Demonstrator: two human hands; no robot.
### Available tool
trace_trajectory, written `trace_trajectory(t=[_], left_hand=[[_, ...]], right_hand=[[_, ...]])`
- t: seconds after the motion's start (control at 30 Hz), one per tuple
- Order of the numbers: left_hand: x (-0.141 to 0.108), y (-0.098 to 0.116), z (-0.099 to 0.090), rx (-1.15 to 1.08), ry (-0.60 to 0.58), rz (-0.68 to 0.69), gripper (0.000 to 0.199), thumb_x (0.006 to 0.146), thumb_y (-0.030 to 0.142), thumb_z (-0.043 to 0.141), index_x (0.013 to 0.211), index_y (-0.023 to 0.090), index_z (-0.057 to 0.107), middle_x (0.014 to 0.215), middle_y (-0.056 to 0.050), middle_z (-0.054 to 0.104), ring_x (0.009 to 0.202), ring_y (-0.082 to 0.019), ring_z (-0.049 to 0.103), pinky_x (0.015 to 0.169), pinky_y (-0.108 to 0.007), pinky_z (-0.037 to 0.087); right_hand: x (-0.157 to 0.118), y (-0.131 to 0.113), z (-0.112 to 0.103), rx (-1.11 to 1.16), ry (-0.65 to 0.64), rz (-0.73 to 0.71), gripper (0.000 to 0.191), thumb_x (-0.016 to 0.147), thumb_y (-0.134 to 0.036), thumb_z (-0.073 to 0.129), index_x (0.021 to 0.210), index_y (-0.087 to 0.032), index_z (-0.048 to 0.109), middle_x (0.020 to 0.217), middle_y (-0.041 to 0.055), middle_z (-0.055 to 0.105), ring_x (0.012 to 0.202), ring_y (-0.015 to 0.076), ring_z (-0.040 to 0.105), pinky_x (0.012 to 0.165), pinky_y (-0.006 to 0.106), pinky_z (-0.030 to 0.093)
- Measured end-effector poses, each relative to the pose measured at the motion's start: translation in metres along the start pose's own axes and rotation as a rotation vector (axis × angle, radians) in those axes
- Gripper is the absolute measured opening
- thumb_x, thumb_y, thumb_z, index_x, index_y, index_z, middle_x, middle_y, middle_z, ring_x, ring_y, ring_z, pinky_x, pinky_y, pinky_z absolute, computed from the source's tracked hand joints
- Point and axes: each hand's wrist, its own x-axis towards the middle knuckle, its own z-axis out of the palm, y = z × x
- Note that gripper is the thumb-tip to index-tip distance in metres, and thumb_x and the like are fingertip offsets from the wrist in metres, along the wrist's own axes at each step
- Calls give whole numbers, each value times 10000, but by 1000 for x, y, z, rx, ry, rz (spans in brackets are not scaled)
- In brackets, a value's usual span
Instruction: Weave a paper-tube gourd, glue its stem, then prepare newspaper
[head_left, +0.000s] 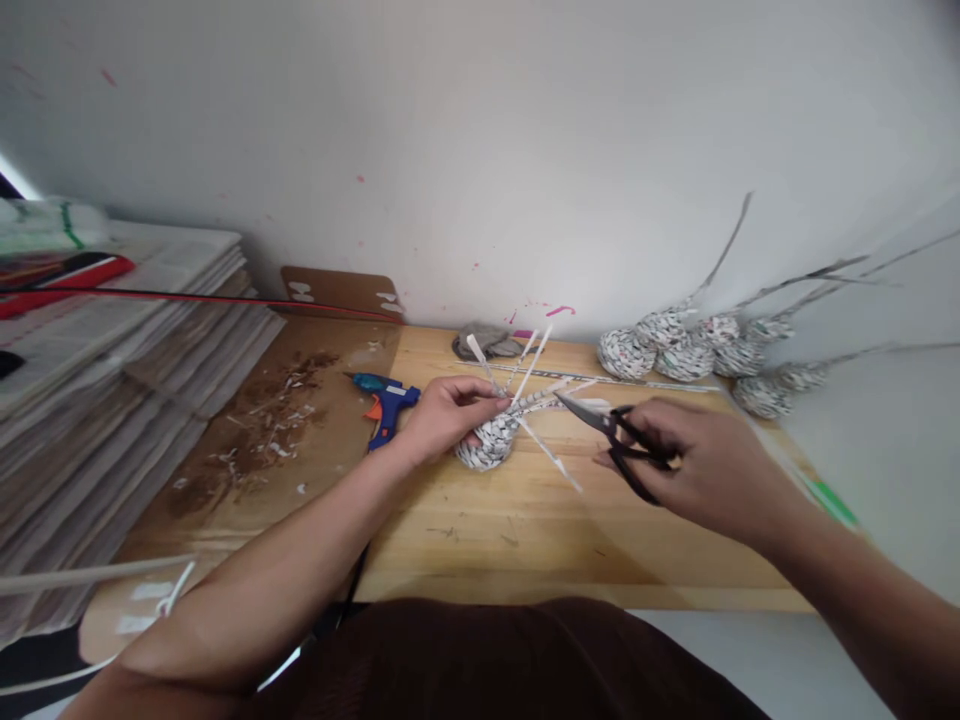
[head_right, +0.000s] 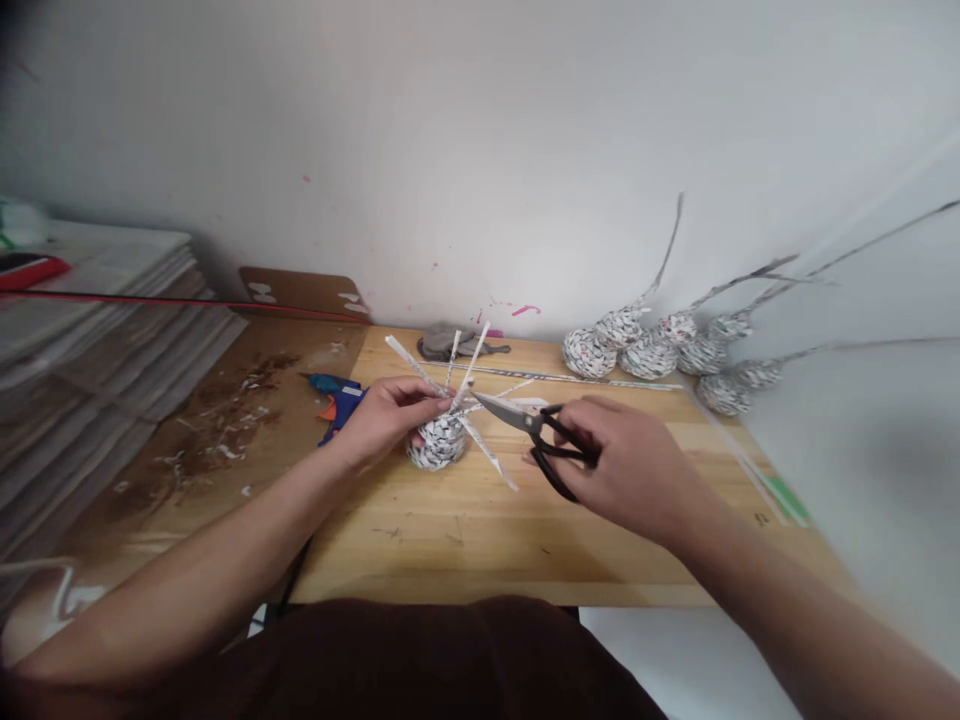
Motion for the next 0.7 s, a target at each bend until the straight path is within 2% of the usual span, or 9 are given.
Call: trace_trajectory(t=[0.07,0.17,0.43,0.6,0.7], left_hand=[[0,1,0,-2,-4,6,336,655,414,864,840,154,762,766,-33,733,480,-89,562,394,-204,492],[0,2,-1,-9,-19,1,324,668,409,855,845,151,772,806,-43,747,488,-88,565,402,-210,504],[0,2,-1,-36,-47,-27,321,656,400,865,846,154,785,783,-48,739,470,-83,547,397,-215,508],[1,3,0,-39,-50,-44,309,654,385,865,844,155,787,786,-43,736,483,-85,560,391,-207,507],[1,3,0,-49,-61,-35,278,666,368,860,826,153,788,766,-36,726,478,-81,562,383,-197,505]], right_hand=[[17,-1,-3,-148,-8,-108,218,873,-410,592,779,-213,589,727,32,640,625,171,559,584,293,367],[37,3,-13,-246,-35,-146,235,876,-441,570,887,-213,625,801,45,680,691,197,610,612,297,379],[60,8,-34,-237,-84,-164,232,844,-449,573,838,-237,665,786,18,712,667,188,617,593,284,378],[65,10,-62,-230,112,-192,252,871,-433,580,767,-217,657,615,-1,609,544,136,493,538,274,339],[65,5,-59,-273,24,-292,241,839,-433,583,805,-224,698,709,9,685,615,154,577,564,276,351]])
